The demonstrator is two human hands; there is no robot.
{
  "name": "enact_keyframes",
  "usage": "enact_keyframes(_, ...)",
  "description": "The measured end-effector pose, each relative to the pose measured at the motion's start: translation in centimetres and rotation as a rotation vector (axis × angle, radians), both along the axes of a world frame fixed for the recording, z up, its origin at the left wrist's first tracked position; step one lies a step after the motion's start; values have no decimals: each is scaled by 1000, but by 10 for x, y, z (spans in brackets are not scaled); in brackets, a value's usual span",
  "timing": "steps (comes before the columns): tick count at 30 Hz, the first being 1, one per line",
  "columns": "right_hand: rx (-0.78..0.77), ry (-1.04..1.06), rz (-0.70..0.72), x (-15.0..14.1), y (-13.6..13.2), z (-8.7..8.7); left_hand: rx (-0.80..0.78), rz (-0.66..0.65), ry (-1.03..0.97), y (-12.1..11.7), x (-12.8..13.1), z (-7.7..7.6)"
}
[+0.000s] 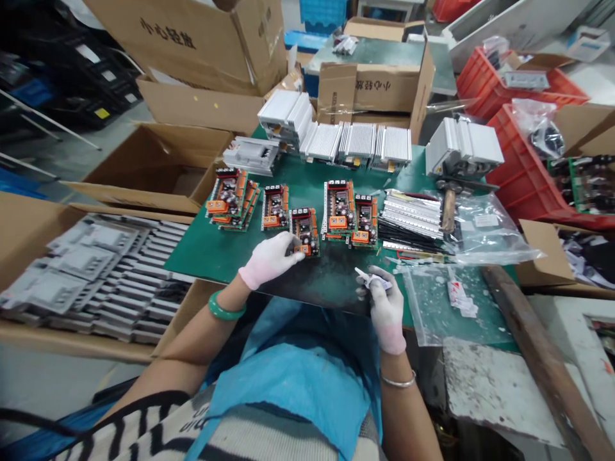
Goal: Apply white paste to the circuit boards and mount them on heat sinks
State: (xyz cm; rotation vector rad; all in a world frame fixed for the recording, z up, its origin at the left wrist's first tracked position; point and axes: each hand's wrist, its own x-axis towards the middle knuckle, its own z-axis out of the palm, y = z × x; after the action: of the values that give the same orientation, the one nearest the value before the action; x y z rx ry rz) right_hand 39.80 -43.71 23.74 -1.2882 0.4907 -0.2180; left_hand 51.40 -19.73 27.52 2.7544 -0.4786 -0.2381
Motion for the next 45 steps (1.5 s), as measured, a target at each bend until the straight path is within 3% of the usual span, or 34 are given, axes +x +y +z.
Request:
enact_keyframes(6,23,-10,-21,3,1,1,-154,-372,185,13,-39,2)
enact_keyframes(8,13,-17,-36,4,3,2,-238,-363,177,12,-44,0)
enact_keyframes(10,-4,-19,-45,5,4,2,-288,-219,31,6,-40,-4)
enact_keyframes(12,-24,-8,-51,4,5,2,-275,-90,-146,-1,-31,-9)
enact_keyframes(14,-36,19,-53,3,7,3,-240,-72,-231,-7,-22,-15)
enact_keyframes(19,-14,93,2,-2,18,9,-282,-141,-162,-9,-16,-24)
enact_keyframes(22,-24,69,58,-6,26,14,-379,-293,-138,-7,-23,-23)
enact_keyframes(25,-170,31,67,-9,32,17,-453,-510,-220,-7,-30,-22)
enact_keyframes(28,-411,-25,42,-13,34,16,-518,-636,-281,-9,-35,-22)
enact_keyframes(31,-598,-95,65,-18,34,15,-538,-668,-328,-11,-38,-22)
enact_keyframes(34,-685,-173,112,-20,32,14,-549,-699,-380,-12,-39,-21)
enact_keyframes(45,-706,-287,232,-16,28,17,-525,-732,-350,-13,-41,-26)
